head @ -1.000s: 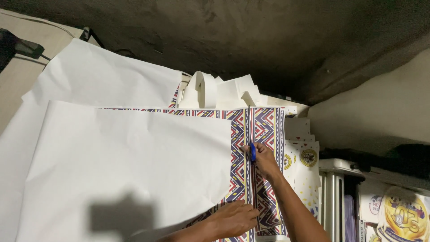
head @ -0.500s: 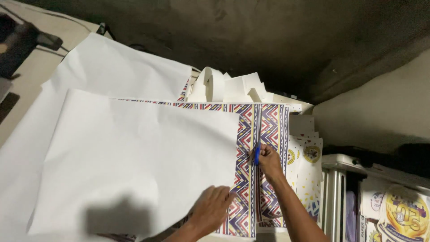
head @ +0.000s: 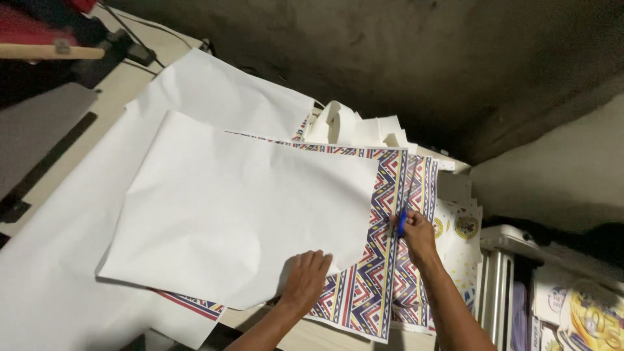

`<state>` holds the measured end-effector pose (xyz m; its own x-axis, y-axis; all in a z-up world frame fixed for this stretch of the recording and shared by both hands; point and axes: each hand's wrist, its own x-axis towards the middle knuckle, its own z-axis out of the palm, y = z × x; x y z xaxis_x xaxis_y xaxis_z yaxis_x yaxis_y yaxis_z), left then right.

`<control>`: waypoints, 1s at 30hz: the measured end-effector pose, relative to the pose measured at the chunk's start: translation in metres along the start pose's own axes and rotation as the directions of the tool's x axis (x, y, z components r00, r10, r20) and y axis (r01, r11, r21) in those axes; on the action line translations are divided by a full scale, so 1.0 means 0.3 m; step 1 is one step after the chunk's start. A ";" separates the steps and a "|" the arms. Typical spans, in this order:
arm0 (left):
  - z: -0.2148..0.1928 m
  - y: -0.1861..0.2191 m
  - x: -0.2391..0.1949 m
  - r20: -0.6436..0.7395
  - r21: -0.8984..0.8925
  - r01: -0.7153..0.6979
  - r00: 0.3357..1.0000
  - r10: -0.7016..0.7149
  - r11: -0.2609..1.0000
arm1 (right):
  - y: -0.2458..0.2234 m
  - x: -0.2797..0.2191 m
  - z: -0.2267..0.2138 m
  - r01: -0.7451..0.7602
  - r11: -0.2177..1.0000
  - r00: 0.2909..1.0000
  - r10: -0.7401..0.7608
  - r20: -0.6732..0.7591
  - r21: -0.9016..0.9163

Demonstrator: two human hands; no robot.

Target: The person uses blue-handled scissors to cut a large sheet of patterned fabric on a table. They trim the edges and cut the fabric into strips, occasionally adjusting the material's position. The workspace includes a laminating machine and other printed materials.

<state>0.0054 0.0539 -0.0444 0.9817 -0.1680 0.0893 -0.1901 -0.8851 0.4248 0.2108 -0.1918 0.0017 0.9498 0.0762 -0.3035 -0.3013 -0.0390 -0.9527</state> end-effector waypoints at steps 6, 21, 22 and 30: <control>-0.088 -0.025 -0.005 -0.055 -0.114 0.177 0.981 -0.184 0.978 | -0.141 -0.113 0.016 0.005 0.998 1.000 -0.006 -0.007 -0.061; -1.052 -1.178 -0.309 -0.281 -0.956 -0.044 0.408 -0.869 0.288 | -0.119 -0.030 -0.145 -0.009 0.994 0.995 -0.002 -0.100 -0.111; -1.063 -1.257 -0.333 -0.280 -0.956 -0.042 0.411 -0.868 0.289 | -0.106 -0.011 -0.160 -0.011 0.994 0.995 0.000 -0.103 -0.108; -1.078 -1.715 -0.378 -0.522 -0.799 0.165 0.286 -0.803 0.578 | -0.032 0.072 -0.277 0.051 0.993 0.977 -0.071 -0.201 -0.105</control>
<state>-0.0108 0.6687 0.0183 0.4298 0.8896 0.1545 0.0457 -0.1923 0.9803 0.2412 -0.2726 0.0054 0.9663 -0.1235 -0.2257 -0.2421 -0.1396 -0.9602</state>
